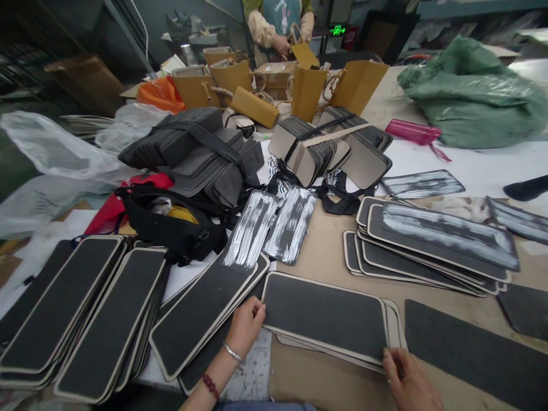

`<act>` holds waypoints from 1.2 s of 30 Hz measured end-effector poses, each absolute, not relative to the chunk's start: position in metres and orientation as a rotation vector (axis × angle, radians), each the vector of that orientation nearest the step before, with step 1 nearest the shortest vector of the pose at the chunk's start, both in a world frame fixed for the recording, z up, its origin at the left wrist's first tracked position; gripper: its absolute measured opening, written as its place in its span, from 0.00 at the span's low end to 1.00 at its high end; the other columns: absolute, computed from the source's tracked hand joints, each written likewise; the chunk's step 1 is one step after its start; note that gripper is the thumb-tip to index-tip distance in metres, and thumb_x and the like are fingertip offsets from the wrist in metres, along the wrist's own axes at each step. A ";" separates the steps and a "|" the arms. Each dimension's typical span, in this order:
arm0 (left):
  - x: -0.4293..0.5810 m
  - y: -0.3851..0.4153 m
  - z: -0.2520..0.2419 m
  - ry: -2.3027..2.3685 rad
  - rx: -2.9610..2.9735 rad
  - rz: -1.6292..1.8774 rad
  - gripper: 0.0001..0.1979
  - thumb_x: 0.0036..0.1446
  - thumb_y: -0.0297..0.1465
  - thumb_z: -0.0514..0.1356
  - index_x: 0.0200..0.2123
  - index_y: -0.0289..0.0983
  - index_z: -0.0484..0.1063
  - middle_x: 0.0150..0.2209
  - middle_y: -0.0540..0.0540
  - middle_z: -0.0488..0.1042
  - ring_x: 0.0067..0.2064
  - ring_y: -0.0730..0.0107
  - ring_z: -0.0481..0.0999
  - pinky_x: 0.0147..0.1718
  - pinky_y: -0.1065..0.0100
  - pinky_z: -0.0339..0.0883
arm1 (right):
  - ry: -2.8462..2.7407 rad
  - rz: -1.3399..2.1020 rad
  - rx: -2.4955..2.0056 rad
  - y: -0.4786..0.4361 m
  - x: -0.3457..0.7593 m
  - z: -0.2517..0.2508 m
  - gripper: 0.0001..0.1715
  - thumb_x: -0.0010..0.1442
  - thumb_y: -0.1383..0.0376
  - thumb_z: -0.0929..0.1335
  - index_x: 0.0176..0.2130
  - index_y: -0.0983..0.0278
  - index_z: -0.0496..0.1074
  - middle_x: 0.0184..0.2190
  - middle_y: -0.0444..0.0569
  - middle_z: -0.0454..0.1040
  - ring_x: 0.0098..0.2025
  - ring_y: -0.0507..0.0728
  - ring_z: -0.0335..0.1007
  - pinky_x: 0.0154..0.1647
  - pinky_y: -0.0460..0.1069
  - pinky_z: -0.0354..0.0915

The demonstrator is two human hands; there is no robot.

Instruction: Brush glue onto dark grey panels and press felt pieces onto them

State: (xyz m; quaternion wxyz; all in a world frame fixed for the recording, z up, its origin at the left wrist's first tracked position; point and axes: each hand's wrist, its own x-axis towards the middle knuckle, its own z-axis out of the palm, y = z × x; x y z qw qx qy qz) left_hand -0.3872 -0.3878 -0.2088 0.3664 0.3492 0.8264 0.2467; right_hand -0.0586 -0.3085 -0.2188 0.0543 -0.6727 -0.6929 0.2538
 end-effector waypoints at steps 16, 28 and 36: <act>-0.390 -0.389 -0.212 2.157 1.024 0.550 0.15 0.48 0.43 0.46 0.19 0.39 0.59 0.17 0.52 0.64 0.22 0.70 0.65 0.25 0.70 0.55 | -2.137 0.486 -1.998 -0.315 -0.074 -0.213 0.18 0.59 0.54 0.52 0.24 0.60 0.56 0.23 0.47 0.64 0.27 0.55 0.63 0.29 0.49 0.57; -0.387 -0.386 -0.210 2.195 1.036 0.532 0.13 0.48 0.40 0.47 0.18 0.39 0.58 0.17 0.52 0.63 0.22 0.71 0.65 0.25 0.70 0.55 | -2.107 0.523 -2.040 -0.313 -0.075 -0.213 0.16 0.56 0.55 0.53 0.23 0.60 0.55 0.23 0.46 0.63 0.25 0.54 0.61 0.27 0.49 0.55; -0.386 -0.385 -0.208 2.204 1.004 0.539 0.12 0.49 0.39 0.47 0.18 0.40 0.57 0.17 0.53 0.61 0.22 0.71 0.64 0.26 0.70 0.54 | -2.102 0.548 -1.990 -0.314 -0.074 -0.214 0.18 0.56 0.53 0.54 0.23 0.60 0.57 0.23 0.47 0.63 0.26 0.55 0.62 0.28 0.50 0.57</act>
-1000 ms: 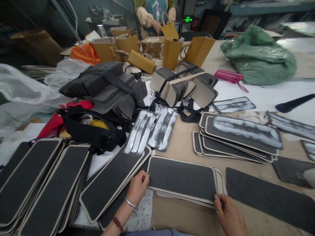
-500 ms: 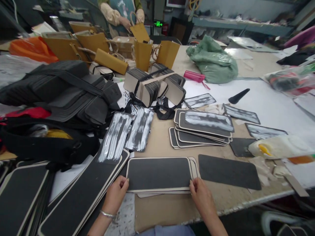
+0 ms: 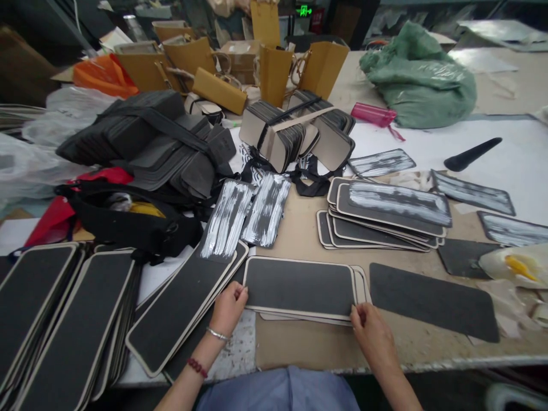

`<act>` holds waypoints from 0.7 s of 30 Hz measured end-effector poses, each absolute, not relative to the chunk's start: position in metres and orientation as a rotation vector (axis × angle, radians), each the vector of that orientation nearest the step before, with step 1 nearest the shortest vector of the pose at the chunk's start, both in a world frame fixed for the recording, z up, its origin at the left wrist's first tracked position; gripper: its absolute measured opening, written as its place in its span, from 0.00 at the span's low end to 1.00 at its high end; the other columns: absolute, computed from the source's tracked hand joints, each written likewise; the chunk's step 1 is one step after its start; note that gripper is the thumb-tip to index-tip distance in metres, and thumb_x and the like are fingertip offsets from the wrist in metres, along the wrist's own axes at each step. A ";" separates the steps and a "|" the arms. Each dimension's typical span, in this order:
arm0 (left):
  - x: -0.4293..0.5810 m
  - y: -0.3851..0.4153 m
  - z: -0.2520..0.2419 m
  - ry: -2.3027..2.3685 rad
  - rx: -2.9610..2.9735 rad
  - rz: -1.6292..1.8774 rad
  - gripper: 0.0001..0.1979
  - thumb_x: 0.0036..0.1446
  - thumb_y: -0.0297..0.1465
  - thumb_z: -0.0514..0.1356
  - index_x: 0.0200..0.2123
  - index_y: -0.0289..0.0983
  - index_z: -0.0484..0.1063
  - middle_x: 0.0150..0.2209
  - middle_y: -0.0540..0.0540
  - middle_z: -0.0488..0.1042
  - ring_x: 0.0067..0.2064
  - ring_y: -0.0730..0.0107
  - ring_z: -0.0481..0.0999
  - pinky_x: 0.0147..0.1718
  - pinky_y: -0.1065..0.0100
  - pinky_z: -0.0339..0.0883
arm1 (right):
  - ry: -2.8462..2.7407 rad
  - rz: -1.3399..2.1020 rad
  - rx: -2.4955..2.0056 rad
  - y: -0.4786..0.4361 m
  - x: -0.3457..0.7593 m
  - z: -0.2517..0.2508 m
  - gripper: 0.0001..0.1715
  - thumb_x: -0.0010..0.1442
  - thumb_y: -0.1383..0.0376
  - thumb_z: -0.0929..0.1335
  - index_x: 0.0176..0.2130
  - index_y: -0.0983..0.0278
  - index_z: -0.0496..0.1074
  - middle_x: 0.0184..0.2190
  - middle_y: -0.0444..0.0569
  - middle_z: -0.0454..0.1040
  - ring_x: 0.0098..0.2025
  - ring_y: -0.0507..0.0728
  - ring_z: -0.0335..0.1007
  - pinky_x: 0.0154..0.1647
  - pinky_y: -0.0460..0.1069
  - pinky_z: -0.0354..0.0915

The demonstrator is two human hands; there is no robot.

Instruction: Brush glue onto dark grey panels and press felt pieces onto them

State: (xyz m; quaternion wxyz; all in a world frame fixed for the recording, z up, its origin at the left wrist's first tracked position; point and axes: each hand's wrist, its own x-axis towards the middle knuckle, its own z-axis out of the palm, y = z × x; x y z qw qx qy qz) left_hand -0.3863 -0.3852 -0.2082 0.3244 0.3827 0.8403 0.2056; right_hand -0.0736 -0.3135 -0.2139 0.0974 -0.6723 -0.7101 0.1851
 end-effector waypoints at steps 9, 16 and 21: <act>-0.387 -0.386 -0.208 2.195 0.998 0.541 0.13 0.49 0.39 0.47 0.18 0.39 0.58 0.17 0.53 0.62 0.22 0.72 0.64 0.25 0.70 0.53 | -2.089 0.593 -1.986 -0.313 -0.075 -0.210 0.16 0.54 0.54 0.55 0.22 0.60 0.56 0.21 0.46 0.62 0.24 0.54 0.61 0.28 0.49 0.57; -0.387 -0.384 -0.207 2.194 0.990 0.574 0.13 0.48 0.39 0.48 0.17 0.40 0.57 0.16 0.53 0.62 0.21 0.72 0.64 0.25 0.70 0.54 | -2.106 0.514 -1.990 -0.313 -0.076 -0.214 0.15 0.54 0.54 0.54 0.21 0.59 0.53 0.20 0.45 0.60 0.23 0.54 0.60 0.26 0.50 0.56; -0.385 -0.387 -0.202 2.271 0.983 0.605 0.11 0.48 0.40 0.50 0.22 0.40 0.58 0.18 0.53 0.62 0.22 0.70 0.65 0.26 0.69 0.57 | -2.010 0.625 -2.074 -0.312 -0.075 -0.214 0.15 0.51 0.53 0.56 0.21 0.59 0.55 0.19 0.45 0.61 0.22 0.55 0.60 0.26 0.50 0.57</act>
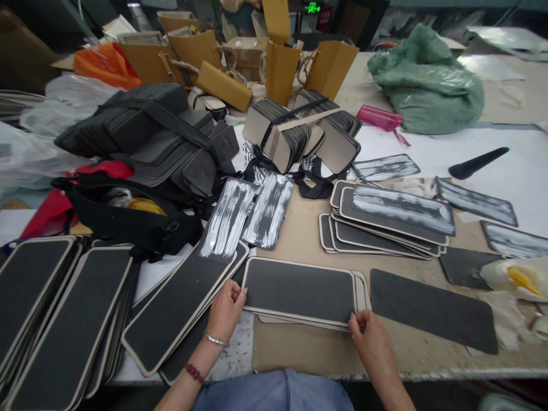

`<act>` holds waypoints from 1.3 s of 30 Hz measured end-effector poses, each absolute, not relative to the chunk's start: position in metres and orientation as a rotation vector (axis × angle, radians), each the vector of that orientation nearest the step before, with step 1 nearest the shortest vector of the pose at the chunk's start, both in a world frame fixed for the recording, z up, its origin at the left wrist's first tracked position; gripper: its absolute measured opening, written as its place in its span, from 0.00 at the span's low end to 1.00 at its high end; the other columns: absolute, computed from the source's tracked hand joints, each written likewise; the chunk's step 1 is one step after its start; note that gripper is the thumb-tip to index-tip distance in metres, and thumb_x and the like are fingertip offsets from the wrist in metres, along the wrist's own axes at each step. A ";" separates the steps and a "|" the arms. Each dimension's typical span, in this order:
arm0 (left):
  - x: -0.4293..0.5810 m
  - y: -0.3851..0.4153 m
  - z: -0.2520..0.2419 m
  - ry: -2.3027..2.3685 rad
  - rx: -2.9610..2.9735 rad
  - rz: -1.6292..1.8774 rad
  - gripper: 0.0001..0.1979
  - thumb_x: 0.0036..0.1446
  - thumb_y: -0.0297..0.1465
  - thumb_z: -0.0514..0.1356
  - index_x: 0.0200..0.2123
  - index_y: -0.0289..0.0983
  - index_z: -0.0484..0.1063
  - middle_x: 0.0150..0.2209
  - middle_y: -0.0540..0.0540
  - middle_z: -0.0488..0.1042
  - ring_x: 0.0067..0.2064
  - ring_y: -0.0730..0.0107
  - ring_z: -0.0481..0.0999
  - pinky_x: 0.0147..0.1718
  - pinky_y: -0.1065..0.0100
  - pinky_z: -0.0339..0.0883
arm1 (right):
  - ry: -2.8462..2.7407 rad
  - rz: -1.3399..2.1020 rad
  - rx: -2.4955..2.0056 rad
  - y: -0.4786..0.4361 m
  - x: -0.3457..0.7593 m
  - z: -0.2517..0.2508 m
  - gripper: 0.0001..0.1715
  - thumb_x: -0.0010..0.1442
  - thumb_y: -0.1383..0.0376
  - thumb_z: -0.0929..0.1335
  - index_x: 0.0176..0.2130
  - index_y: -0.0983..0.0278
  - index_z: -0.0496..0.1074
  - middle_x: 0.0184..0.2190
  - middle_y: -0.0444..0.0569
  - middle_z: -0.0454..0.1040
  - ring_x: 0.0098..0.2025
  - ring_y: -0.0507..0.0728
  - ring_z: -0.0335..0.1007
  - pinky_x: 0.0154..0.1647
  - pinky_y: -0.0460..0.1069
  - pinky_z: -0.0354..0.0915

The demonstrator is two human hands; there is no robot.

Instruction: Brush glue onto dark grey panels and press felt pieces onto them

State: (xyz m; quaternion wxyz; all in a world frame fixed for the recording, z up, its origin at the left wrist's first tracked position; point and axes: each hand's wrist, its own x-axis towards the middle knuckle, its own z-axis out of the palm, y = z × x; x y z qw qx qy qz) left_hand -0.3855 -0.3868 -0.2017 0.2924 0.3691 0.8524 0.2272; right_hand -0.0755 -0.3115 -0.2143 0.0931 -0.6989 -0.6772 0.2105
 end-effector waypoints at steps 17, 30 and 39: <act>-0.390 -0.386 -0.215 2.073 0.601 0.901 0.18 0.41 0.42 0.55 0.31 0.34 0.69 0.24 0.47 0.69 0.27 0.67 0.69 0.30 0.64 0.64 | -2.019 0.785 -2.174 -0.307 -0.067 -0.202 0.18 0.48 0.52 0.57 0.31 0.62 0.63 0.25 0.50 0.70 0.27 0.58 0.68 0.30 0.52 0.63; -0.389 -0.387 -0.219 2.148 0.762 0.940 0.19 0.45 0.37 0.56 0.40 0.33 0.71 0.30 0.47 0.66 0.27 0.71 0.65 0.31 0.64 0.65 | -2.697 0.160 -1.751 -0.235 -0.090 -0.212 0.23 0.58 0.59 0.61 0.49 0.69 0.65 0.41 0.59 0.67 0.42 0.63 0.62 0.42 0.56 0.63; -0.388 -0.380 -0.215 2.220 0.822 0.858 0.07 0.44 0.32 0.55 0.29 0.36 0.67 0.27 0.49 0.64 0.29 0.68 0.64 0.32 0.64 0.62 | -2.708 0.160 -1.686 -0.231 -0.089 -0.206 0.20 0.55 0.59 0.65 0.46 0.66 0.67 0.40 0.55 0.66 0.41 0.62 0.60 0.41 0.55 0.61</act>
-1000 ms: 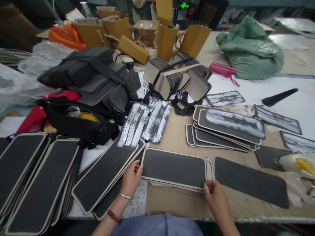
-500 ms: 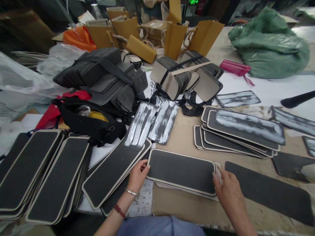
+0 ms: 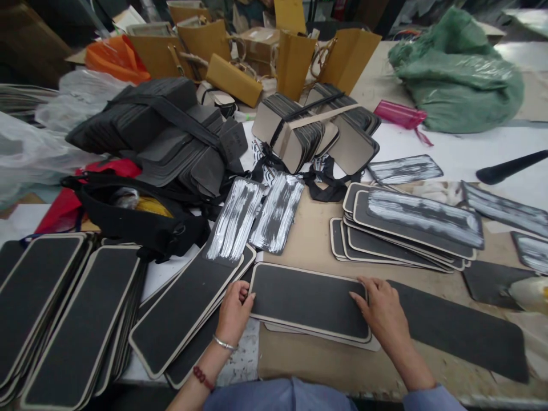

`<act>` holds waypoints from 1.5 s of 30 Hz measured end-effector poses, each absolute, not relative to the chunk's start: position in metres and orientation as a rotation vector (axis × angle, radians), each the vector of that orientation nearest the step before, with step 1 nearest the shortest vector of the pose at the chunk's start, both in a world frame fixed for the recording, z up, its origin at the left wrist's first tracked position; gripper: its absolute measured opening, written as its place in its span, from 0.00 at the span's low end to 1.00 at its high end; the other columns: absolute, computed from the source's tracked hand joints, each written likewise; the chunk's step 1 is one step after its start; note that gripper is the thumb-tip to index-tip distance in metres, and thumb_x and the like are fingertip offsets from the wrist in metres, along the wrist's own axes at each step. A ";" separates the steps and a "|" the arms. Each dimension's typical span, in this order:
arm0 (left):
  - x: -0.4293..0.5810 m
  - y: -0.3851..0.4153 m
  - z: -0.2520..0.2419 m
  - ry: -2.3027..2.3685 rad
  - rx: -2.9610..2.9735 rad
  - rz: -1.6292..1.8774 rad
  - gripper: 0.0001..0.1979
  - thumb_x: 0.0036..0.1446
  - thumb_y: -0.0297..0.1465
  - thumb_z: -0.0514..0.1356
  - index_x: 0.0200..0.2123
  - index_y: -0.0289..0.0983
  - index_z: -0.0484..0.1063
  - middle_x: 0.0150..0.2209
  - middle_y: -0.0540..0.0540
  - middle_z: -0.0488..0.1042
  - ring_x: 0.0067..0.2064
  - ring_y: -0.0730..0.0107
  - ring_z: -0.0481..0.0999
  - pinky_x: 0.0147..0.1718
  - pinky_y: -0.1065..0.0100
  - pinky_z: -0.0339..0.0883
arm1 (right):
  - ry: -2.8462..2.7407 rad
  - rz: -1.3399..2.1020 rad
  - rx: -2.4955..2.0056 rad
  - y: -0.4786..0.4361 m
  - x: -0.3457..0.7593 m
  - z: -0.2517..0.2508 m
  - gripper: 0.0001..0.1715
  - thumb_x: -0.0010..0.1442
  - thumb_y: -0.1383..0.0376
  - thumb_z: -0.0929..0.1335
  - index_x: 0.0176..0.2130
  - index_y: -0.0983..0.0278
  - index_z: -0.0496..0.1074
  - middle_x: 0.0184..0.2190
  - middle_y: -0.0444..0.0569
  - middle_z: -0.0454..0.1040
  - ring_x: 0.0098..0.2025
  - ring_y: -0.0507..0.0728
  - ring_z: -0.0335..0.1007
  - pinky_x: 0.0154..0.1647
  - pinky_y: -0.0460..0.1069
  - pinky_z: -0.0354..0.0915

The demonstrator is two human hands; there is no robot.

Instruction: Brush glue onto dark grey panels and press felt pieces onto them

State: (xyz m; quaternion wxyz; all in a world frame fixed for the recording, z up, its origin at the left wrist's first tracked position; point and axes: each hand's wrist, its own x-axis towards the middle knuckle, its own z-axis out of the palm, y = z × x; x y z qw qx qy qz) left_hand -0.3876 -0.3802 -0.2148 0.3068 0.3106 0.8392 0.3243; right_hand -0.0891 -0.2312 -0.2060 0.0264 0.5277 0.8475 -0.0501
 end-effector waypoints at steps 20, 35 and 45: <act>-0.384 -0.375 -0.206 1.312 0.213 1.051 0.22 0.37 0.42 0.66 0.35 0.35 0.68 0.34 0.43 0.77 0.38 0.61 0.75 0.40 0.62 0.67 | 2.435 -0.925 2.005 -0.237 -0.093 -0.185 0.07 0.51 0.61 0.62 0.32 0.61 0.63 0.30 0.47 0.70 0.33 0.57 0.67 0.36 0.51 0.60; -0.388 -0.379 -0.203 1.285 0.133 1.000 0.26 0.36 0.36 0.69 0.41 0.33 0.69 0.36 0.42 0.78 0.37 0.60 0.77 0.35 0.61 0.72 | 1.593 -2.261 2.131 -0.283 -0.074 -0.182 0.29 0.41 0.42 0.68 0.26 0.65 0.67 0.21 0.45 0.70 0.26 0.56 0.67 0.28 0.50 0.65; -0.377 -0.383 -0.183 1.288 0.134 1.154 0.22 0.36 0.34 0.69 0.37 0.31 0.71 0.34 0.41 0.78 0.38 0.61 0.77 0.42 0.61 0.69 | 1.803 -2.195 2.167 -0.286 -0.070 -0.188 0.28 0.43 0.42 0.67 0.29 0.64 0.69 0.34 0.53 0.74 0.43 0.64 0.68 0.48 0.56 0.62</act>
